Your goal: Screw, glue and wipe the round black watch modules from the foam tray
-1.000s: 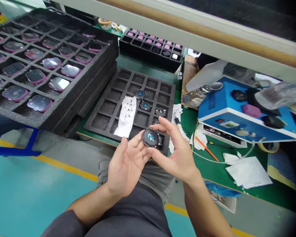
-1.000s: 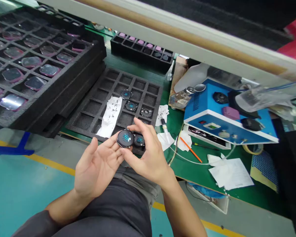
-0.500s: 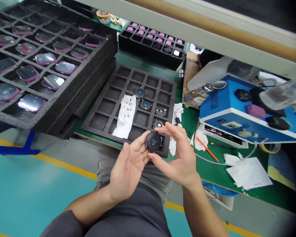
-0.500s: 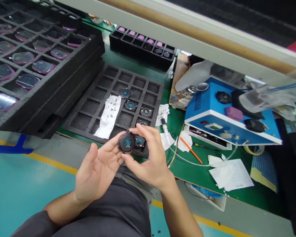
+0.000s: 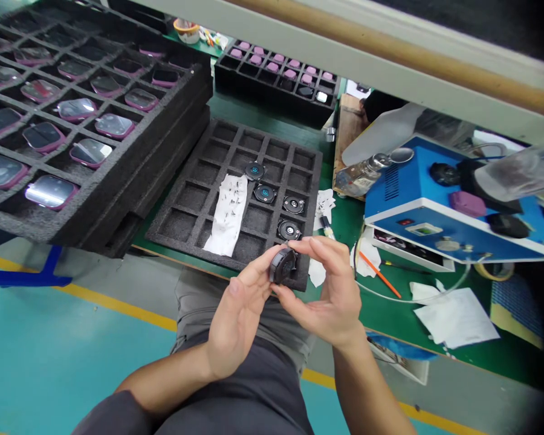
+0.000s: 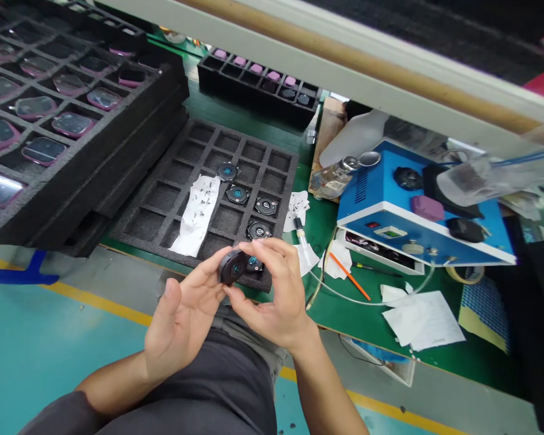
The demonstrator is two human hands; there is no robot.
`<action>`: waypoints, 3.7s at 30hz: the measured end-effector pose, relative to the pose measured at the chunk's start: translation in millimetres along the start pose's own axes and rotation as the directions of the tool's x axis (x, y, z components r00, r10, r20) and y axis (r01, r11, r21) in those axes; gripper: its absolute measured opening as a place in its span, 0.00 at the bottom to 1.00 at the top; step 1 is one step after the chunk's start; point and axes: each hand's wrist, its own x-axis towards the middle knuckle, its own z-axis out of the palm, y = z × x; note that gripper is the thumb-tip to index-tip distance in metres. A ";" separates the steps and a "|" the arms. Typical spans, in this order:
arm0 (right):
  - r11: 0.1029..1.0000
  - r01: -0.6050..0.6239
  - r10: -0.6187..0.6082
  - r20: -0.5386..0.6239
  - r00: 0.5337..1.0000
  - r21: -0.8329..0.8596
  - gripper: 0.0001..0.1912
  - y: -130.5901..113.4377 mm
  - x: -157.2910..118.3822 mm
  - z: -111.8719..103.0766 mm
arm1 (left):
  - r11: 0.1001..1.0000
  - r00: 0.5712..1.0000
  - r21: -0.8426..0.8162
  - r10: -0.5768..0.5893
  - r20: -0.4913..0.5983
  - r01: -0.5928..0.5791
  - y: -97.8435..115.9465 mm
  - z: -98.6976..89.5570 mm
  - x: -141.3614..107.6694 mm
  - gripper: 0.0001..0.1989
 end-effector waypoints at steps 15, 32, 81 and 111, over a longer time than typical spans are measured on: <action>1.000 -0.004 0.004 -0.003 1.000 0.019 0.48 -1.1 -2.1 0.3 | 1.000 1.000 0.029 0.004 0.012 -0.005 -0.3 -2.0 -4.8 0.33; 0.999 -0.044 0.044 -0.009 0.999 0.033 0.47 -5.3 -3.3 -1.3 | 0.995 0.984 0.004 -0.097 -0.146 0.099 -1.5 2.4 2.3 0.16; 0.922 -0.179 0.326 0.439 0.838 -0.343 0.44 117.9 168.1 80.8 | 0.718 0.880 0.663 0.434 -0.192 -0.210 39.6 -77.0 70.2 0.15; 0.765 -0.590 0.643 0.345 0.684 -0.257 0.17 15.2 102.6 83.2 | 0.947 0.780 0.186 0.321 -0.538 -0.261 83.1 -66.9 55.1 0.13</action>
